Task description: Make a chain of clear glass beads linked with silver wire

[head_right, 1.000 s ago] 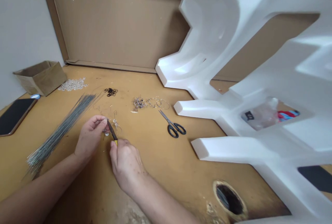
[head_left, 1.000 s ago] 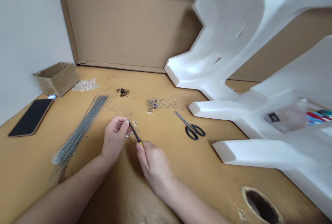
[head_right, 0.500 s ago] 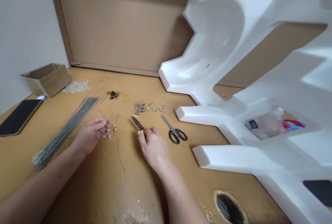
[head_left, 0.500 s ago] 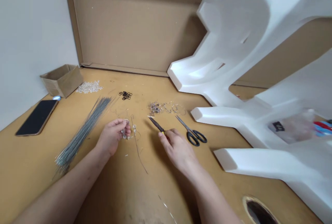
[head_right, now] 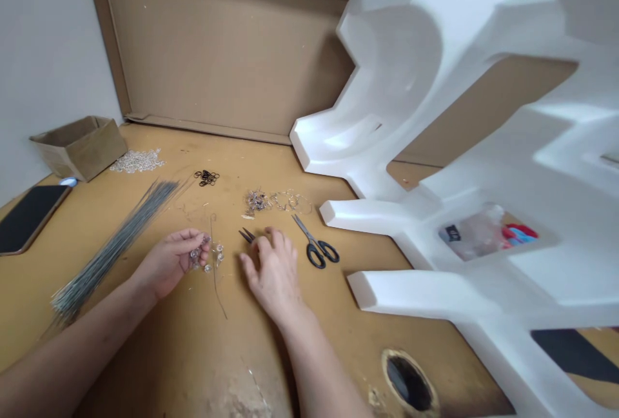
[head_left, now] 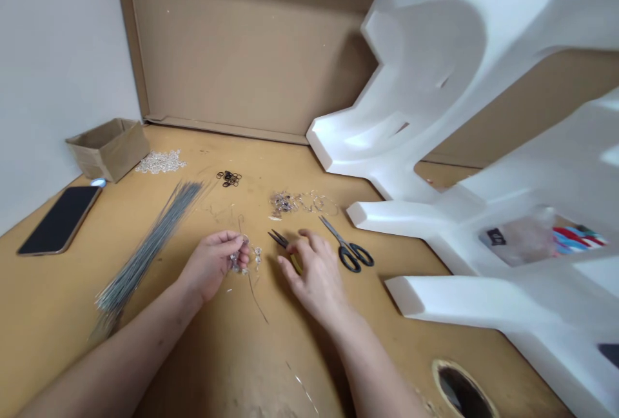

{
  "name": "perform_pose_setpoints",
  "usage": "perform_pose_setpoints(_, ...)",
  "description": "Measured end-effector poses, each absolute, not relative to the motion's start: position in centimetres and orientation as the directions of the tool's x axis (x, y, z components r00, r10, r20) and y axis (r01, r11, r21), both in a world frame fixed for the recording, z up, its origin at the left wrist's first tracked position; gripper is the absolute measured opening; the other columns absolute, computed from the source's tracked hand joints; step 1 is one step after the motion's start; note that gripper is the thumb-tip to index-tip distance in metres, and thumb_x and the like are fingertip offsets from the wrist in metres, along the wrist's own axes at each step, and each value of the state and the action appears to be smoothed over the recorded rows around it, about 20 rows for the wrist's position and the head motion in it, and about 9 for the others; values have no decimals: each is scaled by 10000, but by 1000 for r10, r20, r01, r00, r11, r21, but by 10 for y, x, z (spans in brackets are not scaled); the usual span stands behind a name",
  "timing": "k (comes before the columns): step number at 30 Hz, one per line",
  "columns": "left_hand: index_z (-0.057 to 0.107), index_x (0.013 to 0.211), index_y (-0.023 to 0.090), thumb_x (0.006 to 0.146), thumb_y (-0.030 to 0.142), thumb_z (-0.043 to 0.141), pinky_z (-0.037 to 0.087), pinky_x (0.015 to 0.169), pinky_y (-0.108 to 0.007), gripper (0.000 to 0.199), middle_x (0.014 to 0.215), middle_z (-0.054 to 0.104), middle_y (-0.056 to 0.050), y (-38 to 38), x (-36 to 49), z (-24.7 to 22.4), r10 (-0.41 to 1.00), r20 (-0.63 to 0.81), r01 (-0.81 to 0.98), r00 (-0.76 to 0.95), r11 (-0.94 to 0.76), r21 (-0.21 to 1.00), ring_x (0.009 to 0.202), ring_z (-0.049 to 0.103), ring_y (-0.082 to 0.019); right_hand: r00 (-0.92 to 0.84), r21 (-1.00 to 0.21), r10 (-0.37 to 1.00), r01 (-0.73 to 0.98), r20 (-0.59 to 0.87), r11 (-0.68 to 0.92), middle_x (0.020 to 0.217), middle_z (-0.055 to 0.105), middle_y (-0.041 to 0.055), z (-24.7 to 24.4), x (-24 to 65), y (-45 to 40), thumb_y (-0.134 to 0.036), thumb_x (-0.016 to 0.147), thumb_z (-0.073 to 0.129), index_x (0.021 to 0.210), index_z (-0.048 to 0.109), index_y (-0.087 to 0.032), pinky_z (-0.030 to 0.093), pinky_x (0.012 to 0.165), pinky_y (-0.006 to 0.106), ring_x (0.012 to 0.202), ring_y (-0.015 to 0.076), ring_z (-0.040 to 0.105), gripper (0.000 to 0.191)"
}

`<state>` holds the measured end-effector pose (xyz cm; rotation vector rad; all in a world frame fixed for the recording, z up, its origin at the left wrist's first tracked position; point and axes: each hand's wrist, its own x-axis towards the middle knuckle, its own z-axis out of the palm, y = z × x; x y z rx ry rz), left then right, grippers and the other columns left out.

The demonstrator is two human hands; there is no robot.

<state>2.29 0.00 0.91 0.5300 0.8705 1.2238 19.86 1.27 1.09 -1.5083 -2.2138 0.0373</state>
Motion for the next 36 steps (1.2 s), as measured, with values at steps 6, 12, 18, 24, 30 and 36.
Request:
perform_pose_setpoints(6,599,596,113,549,241,702,391,480,-214,171,530,577,-15,-5,29,10,944,-292,-551,156,329,767,468,507,-82,-420,-452,747,608,515,653,910,570,89,13,183,0,-279,765,524,799,494,-197,422,766,356,895,208,503,94)
perform_pose_setpoints(12,592,584,123,549,260,703,389,471,-221,180,511,561,-8,-7,31,9,937,-280,-505,210,349,790,454,490,-81,-374,-649,819,499,436,574,782,594,55,18,180,-3,-239,797,476,694,505,-204,417,725,325,774,176,533,112)
perform_pose_setpoints(18,589,614,134,594,257,667,395,494,-227,147,536,565,-1,-7,30,6,934,-270,-360,235,341,868,468,500,-80,-298,-925,946,307,129,223,615,510,-2,16,181,-2,-338,768,512,641,501,-184,384,564,261,573,123,467,200)
perform_pose_setpoints(24,576,612,141,592,250,647,400,508,-235,132,532,555,9,-6,29,8,939,-228,-267,257,296,917,465,499,-84,-251,-990,967,142,-35,1,551,467,-33,15,178,-1,-410,715,570,627,517,-166,306,508,225,510,86,389,265)
perform_pose_setpoints(30,581,603,144,599,190,618,390,520,-218,59,533,555,15,-6,27,10,944,-200,-174,264,250,952,473,485,-77,-229,-995,968,14,-101,-100,554,519,-21,13,176,-1,-434,653,629,596,534,-163,308,507,226,501,86,412,293)
perform_pose_setpoints(36,572,604,147,602,156,596,373,515,-207,26,539,555,14,-7,27,10,951,-171,-109,255,205,973,490,473,-80,-239,-980,959,-87,-153,-178,547,542,-8,12,175,1,-417,621,663,572,545,-157,316,518,228,512,91,444,289)
